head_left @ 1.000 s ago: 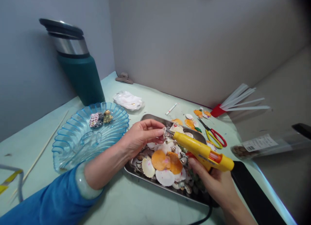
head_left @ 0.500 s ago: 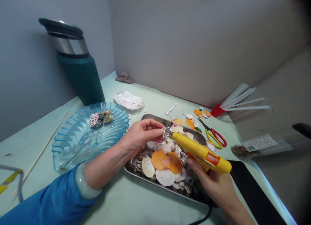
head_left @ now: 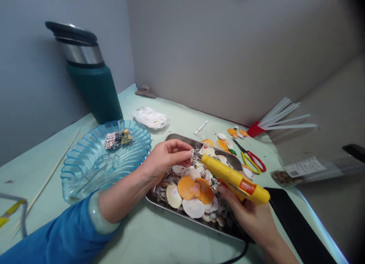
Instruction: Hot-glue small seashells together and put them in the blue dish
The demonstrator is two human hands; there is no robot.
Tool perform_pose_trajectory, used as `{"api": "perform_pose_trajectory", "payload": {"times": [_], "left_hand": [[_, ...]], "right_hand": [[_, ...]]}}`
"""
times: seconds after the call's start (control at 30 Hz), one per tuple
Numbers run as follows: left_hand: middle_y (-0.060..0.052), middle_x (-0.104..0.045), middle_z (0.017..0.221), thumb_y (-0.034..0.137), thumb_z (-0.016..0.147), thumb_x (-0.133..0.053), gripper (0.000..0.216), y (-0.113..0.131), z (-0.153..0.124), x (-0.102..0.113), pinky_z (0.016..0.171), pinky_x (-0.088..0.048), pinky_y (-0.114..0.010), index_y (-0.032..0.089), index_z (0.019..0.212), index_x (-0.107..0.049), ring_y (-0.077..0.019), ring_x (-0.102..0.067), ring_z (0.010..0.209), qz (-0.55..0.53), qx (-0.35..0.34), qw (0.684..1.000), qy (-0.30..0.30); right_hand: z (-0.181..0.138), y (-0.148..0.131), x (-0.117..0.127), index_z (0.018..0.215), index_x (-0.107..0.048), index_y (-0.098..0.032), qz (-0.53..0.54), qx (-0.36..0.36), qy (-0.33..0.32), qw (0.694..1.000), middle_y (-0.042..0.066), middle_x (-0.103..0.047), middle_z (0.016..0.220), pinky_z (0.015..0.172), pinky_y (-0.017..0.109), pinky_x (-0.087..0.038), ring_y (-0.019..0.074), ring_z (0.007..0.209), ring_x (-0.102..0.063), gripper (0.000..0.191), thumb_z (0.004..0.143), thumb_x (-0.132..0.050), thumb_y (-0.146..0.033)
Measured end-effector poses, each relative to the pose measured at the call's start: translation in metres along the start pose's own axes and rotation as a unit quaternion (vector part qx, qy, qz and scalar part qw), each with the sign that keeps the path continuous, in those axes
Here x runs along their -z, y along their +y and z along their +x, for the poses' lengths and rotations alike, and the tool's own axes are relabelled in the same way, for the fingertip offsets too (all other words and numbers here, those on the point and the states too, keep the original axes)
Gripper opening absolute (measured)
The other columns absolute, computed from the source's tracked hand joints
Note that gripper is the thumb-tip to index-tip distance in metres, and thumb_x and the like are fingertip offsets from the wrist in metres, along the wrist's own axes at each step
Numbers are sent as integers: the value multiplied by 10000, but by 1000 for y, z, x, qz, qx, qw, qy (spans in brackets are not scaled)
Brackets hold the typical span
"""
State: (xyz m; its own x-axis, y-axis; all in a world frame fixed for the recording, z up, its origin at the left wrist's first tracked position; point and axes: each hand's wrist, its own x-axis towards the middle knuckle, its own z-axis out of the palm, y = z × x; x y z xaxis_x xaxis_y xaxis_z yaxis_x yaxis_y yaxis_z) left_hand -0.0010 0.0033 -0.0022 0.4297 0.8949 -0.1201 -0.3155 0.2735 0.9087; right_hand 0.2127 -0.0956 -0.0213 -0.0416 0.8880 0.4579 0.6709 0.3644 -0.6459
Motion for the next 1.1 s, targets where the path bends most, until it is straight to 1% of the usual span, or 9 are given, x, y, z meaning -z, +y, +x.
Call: {"api": "perform_pose_trajectory", "payload": {"times": [0.1, 0.17, 0.3, 0.37, 0.63, 0.77, 0.83, 1.1], "left_hand": [[-17, -676, 703, 212, 680, -775, 213, 0, 0, 0, 656, -523, -253, 115, 832, -662, -99, -625, 600, -11, 3, 1000, -10], [-20, -677, 707, 204, 682, -774, 214, 1, 0, 0, 658, -528, -255, 114, 838, -660, -101, -630, 602, -19, 6, 1000, -13], [-21, -675, 691, 197, 671, -783, 211, 1, 0, 1, 648, -532, -257, 110, 818, -658, -102, -631, 584, -33, 9, 999, -11], [-22, -677, 701, 198, 669, -786, 218, 1, 1, 1, 650, -535, -259, 109, 821, -658, -104, -634, 587, -38, 7, 999, -12], [-21, -682, 727, 195, 667, -790, 230, 2, 0, 0, 686, -548, -274, 106, 828, -651, -105, -646, 602, -49, 33, 998, -21], [-28, -688, 720, 184, 666, -791, 237, 4, 0, 0, 695, -548, -285, 105, 833, -643, -113, -655, 614, -58, 46, 997, -27], [-30, -690, 716, 178, 666, -791, 236, 4, 0, 0, 697, -548, -286, 106, 832, -639, -114, -656, 611, -59, 50, 997, -27], [-24, -686, 707, 172, 666, -790, 223, 3, 0, 1, 698, -549, -295, 111, 819, -639, -116, -657, 612, -63, 50, 996, -30]], "right_hand": [[2, -4, 0, 718, -599, -229, 22, -14, 6, 1000, -1, -653, 691, 469, 243, -535, 168, 574, -632, 130, 843, -631, -247], [4, -6, -1, 725, -611, -229, 37, -25, 9, 999, -3, -658, 680, 467, 244, -544, 168, 554, -631, 118, 837, -640, -252], [5, -9, -1, 814, -655, -236, 70, -28, 15, 997, 0, -687, 705, 522, 256, -583, 185, 591, -667, 19, 832, -650, -242], [6, -10, -1, 834, -665, -238, 76, -23, 14, 997, 2, -697, 722, 554, 258, -595, 188, 618, -681, 12, 829, -654, -236], [4, -8, -1, 822, -669, -233, 69, -24, 16, 997, 5, -689, 721, 548, 249, -588, 182, 615, -672, 26, 830, -657, -254], [2, -6, -1, 766, -647, -226, 57, -36, 14, 998, 7, -665, 686, 495, 249, -571, 173, 570, -642, 97, 840, -647, -289], [1, -4, -1, 756, -636, -223, 50, -43, 11, 998, 10, -659, 684, 494, 256, -572, 174, 568, -635, 115, 841, -647, -300], [-2, 1, -1, 772, -620, -232, 37, -36, -3, 999, 18, -667, 728, 471, 261, -550, 185, 603, -648, 87, 848, -634, -273]]}}
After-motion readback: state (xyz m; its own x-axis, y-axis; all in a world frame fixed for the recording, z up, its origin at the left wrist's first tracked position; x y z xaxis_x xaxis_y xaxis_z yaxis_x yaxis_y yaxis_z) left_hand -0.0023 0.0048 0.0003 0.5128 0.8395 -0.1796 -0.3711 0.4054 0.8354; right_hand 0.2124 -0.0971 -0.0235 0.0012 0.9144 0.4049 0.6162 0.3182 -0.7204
